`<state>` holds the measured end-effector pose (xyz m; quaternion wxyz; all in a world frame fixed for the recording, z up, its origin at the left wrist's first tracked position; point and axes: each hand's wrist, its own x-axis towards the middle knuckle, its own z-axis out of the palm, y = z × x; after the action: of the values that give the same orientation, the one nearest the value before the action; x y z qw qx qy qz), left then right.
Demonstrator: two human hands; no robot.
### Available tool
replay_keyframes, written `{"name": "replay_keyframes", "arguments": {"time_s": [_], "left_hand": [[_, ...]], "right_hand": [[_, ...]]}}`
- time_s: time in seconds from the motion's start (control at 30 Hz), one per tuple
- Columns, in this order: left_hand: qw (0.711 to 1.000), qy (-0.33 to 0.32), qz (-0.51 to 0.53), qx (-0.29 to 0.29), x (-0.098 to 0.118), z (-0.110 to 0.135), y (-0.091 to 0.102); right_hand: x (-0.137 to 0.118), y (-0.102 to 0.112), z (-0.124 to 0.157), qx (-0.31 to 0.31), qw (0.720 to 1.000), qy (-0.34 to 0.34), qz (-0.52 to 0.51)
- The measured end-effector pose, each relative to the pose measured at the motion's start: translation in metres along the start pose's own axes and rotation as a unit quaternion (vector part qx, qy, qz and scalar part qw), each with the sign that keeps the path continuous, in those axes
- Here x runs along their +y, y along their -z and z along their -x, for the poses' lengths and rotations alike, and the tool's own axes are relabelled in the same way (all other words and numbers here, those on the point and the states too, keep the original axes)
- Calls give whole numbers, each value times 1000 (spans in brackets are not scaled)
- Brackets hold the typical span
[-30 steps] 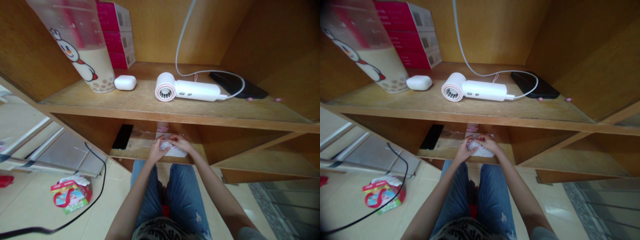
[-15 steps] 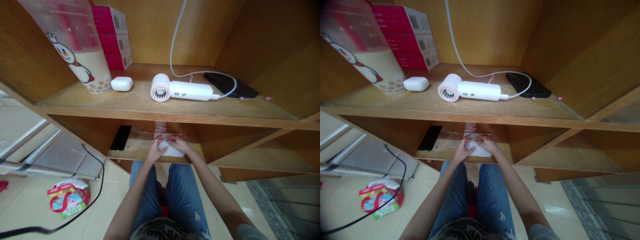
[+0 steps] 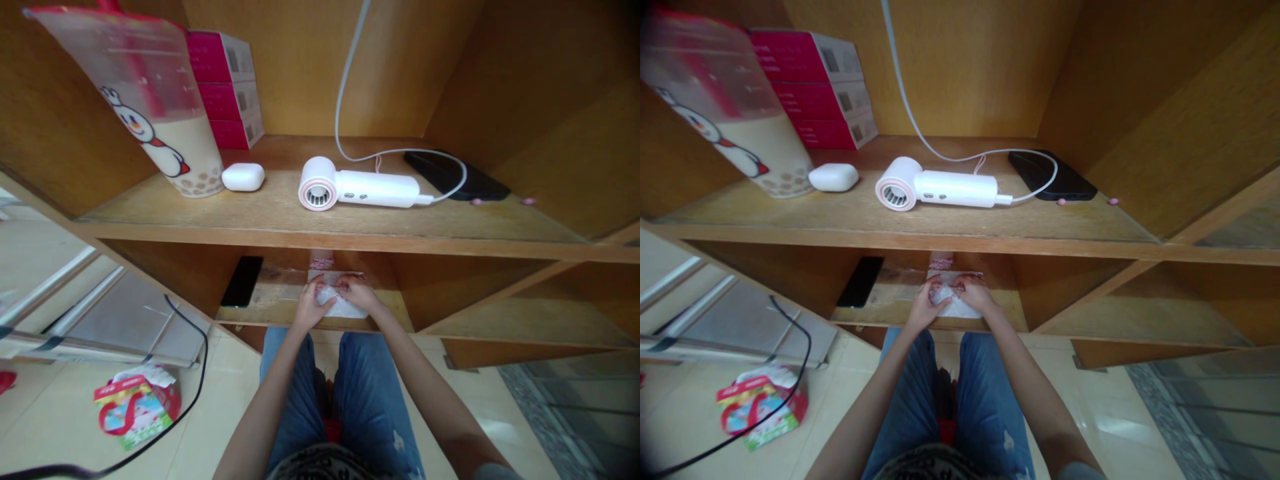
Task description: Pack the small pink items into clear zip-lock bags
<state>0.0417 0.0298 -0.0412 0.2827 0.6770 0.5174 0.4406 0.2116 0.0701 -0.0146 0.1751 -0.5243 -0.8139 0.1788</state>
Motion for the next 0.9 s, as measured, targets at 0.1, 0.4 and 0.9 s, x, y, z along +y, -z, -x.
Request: {"name": "replay_keyframes", "arguments": {"time_s": [0.1,0.4,0.9], "left_hand": [[1000,1,-3,2,1,0,0],[1000,13,-2,-1,1,0,-1],[990,-33,-109,87,18,3,11]], "right_hand": [[2,0,1,16,1000,-6,-17],[-1,-5,9,56,982,-35,-174],[-40,9,22,81,986,10,-146]]}}
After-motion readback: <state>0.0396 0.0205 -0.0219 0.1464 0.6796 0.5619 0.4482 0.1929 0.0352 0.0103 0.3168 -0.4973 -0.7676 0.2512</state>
